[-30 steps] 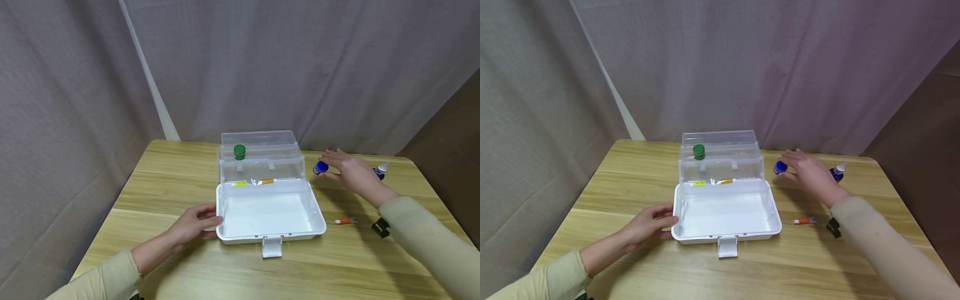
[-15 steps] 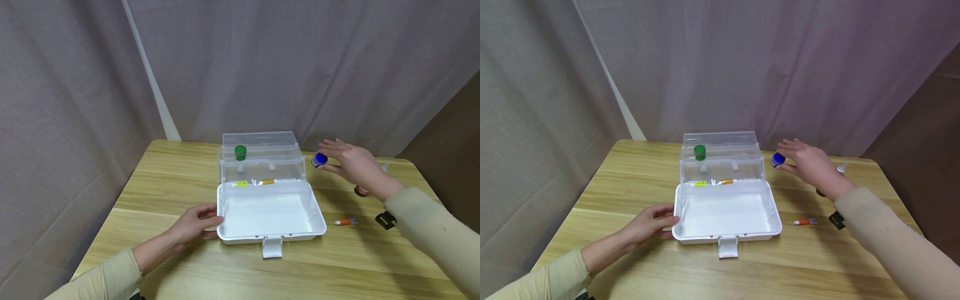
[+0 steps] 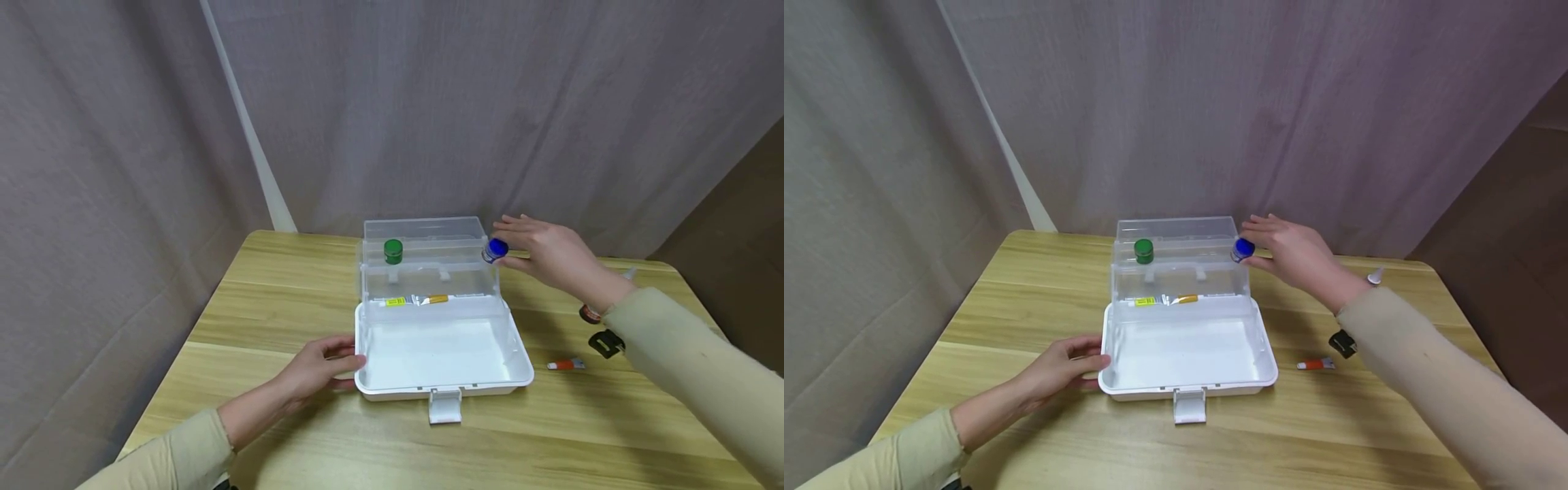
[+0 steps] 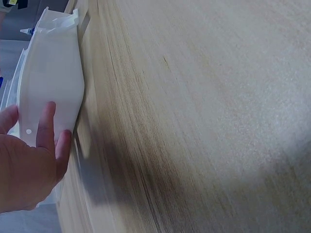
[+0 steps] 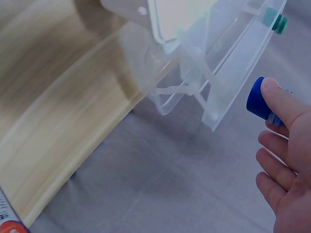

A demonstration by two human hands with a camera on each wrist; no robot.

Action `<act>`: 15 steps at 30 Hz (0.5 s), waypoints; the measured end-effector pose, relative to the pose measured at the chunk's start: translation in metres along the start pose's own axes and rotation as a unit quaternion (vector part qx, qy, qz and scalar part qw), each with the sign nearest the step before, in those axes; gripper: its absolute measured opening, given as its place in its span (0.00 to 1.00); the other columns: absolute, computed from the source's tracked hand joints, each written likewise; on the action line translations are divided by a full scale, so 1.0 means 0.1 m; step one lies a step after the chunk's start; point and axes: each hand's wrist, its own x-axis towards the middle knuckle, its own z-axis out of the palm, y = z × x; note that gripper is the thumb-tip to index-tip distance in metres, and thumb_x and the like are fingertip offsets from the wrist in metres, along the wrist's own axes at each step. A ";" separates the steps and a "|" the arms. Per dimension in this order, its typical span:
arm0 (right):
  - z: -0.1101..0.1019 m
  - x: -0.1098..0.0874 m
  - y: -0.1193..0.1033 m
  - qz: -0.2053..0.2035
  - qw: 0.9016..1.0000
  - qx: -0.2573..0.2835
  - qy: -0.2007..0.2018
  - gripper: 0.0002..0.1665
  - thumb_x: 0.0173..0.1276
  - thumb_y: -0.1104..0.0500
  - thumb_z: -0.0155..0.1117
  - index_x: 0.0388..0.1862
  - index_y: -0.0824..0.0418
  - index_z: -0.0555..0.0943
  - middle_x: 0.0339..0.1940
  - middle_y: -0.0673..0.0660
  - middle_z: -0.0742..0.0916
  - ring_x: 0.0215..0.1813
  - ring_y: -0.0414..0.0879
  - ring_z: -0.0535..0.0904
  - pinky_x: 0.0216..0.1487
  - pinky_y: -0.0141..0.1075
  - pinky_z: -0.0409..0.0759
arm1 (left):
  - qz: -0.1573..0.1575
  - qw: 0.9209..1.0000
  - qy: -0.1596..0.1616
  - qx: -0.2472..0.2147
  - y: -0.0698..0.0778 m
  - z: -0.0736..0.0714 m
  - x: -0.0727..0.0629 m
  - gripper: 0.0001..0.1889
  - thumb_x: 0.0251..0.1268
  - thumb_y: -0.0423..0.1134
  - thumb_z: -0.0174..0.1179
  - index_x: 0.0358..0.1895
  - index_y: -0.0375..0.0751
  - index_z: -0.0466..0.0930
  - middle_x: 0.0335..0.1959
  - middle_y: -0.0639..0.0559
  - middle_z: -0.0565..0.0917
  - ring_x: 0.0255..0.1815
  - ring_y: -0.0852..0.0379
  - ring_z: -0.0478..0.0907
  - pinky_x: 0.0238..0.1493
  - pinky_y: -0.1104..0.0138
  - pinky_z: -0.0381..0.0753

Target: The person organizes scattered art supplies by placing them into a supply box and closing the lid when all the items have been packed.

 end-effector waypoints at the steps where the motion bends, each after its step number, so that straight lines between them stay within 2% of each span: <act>1: 0.00 0.03 -0.01 0.000 1.000 0.002 0.000 0.27 0.59 0.55 0.85 0.56 0.65 0.90 0.63 0.64 0.88 0.66 0.66 0.83 0.61 0.63 0.85 | 0.000 1.000 0.000 0.000 0.00 0.00 0.00 0.32 0.75 0.32 0.67 0.77 0.23 0.66 0.66 0.30 0.79 0.58 0.47 0.84 0.59 0.53 0.91; 6: 0.03 0.14 -0.04 0.007 1.000 0.008 -0.018 0.28 0.62 0.55 0.84 0.58 0.67 0.89 0.65 0.65 0.87 0.67 0.69 0.82 0.59 0.64 0.86 | 0.000 1.000 0.001 0.000 0.00 0.01 0.01 0.32 0.75 0.31 0.67 0.76 0.23 0.67 0.65 0.31 0.79 0.58 0.48 0.84 0.59 0.52 0.91; 15: 0.09 0.38 -0.12 0.020 0.997 0.004 -0.068 0.30 0.66 0.51 0.81 0.61 0.67 0.88 0.67 0.66 0.86 0.71 0.67 0.80 0.68 0.62 0.82 | -0.002 1.000 0.001 0.003 0.00 -0.01 0.01 0.32 0.76 0.32 0.67 0.76 0.23 0.67 0.66 0.31 0.79 0.58 0.48 0.84 0.59 0.52 0.91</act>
